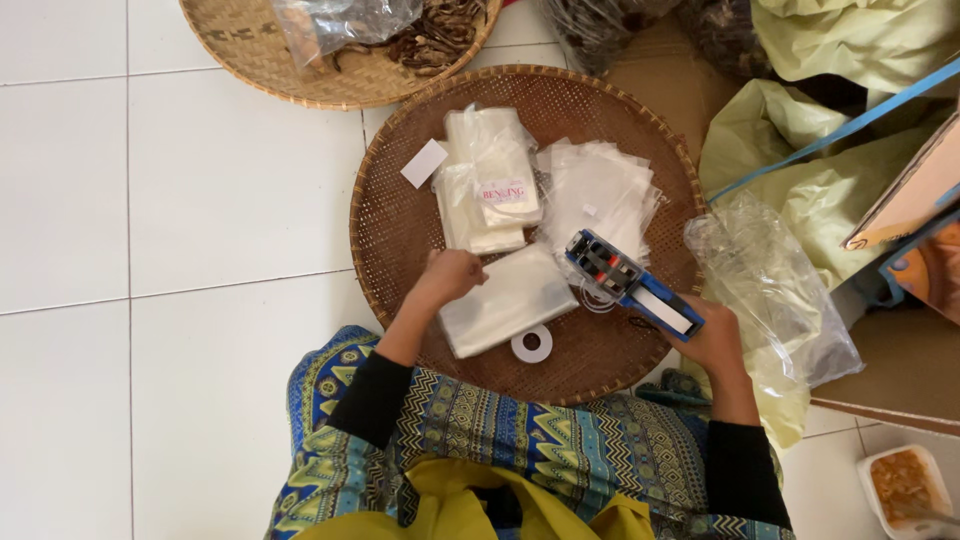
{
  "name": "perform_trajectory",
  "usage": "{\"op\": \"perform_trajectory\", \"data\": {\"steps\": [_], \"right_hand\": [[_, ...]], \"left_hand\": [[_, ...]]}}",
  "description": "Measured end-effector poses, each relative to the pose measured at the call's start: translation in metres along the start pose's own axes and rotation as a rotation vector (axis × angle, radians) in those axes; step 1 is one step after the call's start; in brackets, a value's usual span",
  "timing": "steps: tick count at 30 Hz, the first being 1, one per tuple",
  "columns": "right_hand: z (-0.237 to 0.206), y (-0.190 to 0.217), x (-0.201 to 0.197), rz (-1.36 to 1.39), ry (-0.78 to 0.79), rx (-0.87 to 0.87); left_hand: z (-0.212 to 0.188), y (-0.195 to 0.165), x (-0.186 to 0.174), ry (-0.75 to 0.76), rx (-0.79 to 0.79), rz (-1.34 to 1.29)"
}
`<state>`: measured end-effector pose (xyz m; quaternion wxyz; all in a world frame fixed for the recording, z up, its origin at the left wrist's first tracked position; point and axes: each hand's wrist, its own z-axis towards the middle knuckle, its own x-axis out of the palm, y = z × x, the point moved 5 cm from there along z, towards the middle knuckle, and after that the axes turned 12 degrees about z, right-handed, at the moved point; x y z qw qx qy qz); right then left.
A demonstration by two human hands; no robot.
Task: The person sits on the floor with a woven tray of plastic-wrapped white packages. They load and operate a blue handheld label gun, pressing it against each package to apply a white label, then set the labeled package aside and pick up the next one, repeating across the tray.
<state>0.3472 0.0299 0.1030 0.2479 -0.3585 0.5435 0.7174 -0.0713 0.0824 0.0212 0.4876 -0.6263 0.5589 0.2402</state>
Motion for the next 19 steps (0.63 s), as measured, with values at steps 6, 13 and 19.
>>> {"op": "perform_trajectory", "data": {"steps": [6, 13, 19], "right_hand": [[-0.002, 0.004, -0.002, 0.134, 0.016, -0.078], [-0.001, 0.014, 0.008, 0.332, 0.077, -0.080], [0.010, 0.042, 0.006, 0.344, 0.118, -0.162]], "left_hand": [[-0.010, -0.012, -0.024, 0.044, 0.202, -0.905], [0.021, -0.024, 0.005, 0.012, 0.364, -1.195], [0.028, -0.026, 0.016, -0.040, 0.348, -1.236]]}}
